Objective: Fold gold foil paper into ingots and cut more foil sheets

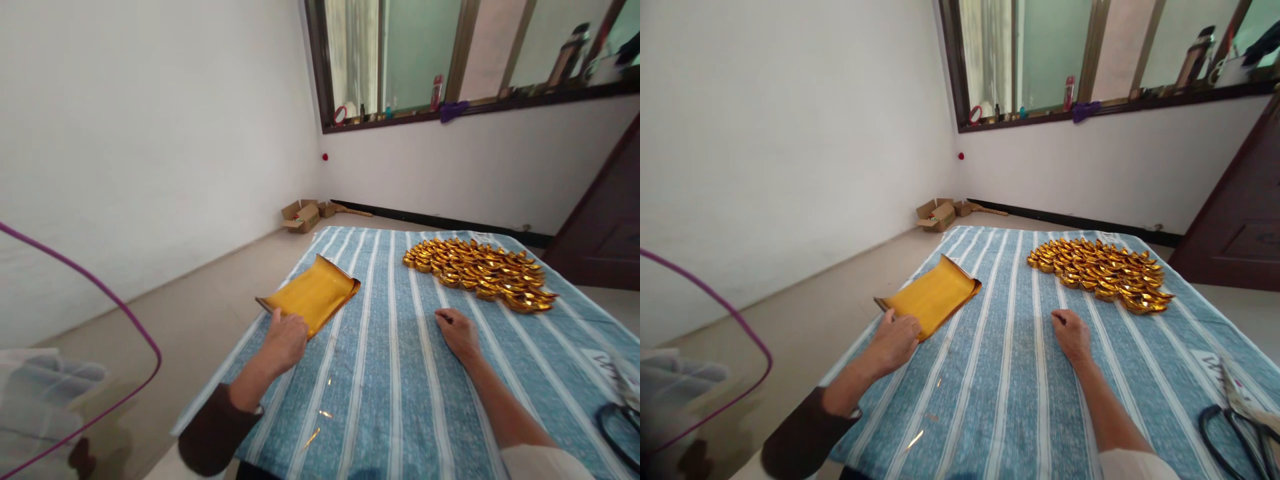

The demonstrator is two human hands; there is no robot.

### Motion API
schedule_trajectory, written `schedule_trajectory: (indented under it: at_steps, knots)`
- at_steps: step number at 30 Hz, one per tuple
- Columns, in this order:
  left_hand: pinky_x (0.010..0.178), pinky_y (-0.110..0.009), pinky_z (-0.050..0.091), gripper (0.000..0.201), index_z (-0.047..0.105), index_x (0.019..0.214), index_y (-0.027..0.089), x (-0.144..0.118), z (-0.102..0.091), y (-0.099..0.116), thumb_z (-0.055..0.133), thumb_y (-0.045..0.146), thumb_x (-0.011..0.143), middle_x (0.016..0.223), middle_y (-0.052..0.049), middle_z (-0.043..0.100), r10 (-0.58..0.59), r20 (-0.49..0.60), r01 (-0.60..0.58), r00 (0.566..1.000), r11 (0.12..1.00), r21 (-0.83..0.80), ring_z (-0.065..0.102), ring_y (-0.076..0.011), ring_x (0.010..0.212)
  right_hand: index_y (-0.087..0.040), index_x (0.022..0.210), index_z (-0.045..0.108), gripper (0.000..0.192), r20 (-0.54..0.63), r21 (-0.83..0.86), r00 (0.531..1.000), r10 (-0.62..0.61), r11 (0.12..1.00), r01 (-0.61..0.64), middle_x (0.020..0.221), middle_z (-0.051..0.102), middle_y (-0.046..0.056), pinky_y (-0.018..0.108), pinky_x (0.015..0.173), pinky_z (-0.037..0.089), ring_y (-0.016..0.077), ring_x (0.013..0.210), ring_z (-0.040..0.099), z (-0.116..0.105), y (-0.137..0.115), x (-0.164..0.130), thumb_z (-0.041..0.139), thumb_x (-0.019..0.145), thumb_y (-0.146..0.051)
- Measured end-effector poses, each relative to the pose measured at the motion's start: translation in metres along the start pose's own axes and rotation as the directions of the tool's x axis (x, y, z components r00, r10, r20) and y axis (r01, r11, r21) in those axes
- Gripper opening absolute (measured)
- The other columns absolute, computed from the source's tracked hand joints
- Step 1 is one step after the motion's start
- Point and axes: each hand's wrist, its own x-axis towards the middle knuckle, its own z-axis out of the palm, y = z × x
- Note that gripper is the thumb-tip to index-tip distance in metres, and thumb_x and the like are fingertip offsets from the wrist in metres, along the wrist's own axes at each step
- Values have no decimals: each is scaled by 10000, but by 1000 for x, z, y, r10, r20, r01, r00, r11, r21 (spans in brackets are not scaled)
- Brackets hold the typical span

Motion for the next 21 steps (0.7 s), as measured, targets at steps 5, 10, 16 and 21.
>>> schedule_trajectory:
  at_steps: [5,10,16,21]
  knots:
    - [1005,-596,266,279,718,800,131,0,8,4,466,14,788,860,-141,720,20,36,-21,999,999,43,646,-297,902,-195,767,719,378,-3,-9,1000,-6,1000,6,879,722,93,400,822,474,269,836,650,0,0,0,452,713,-457]
    - [978,-565,287,273,715,778,120,-1,13,4,468,8,800,845,-150,718,30,13,-30,999,1000,7,644,-294,858,-199,757,723,356,4,-6,1000,1,1000,-1,854,724,82,385,802,479,252,798,650,-2,2,1,465,701,-439]
    - [956,-518,299,291,700,770,132,-3,18,3,435,32,838,813,-133,707,13,5,-13,1000,1000,26,623,-281,831,-204,754,728,336,-2,2,1000,23,1000,-23,851,727,70,377,797,481,239,780,645,-3,2,1,485,694,-428]
    - [938,-485,308,319,692,830,113,-4,21,3,386,34,865,853,-144,699,-3,-41,3,999,1000,3,597,-280,844,-205,760,727,350,-3,16,999,34,999,-34,871,732,75,384,808,483,245,788,649,-3,4,1,485,689,-448]
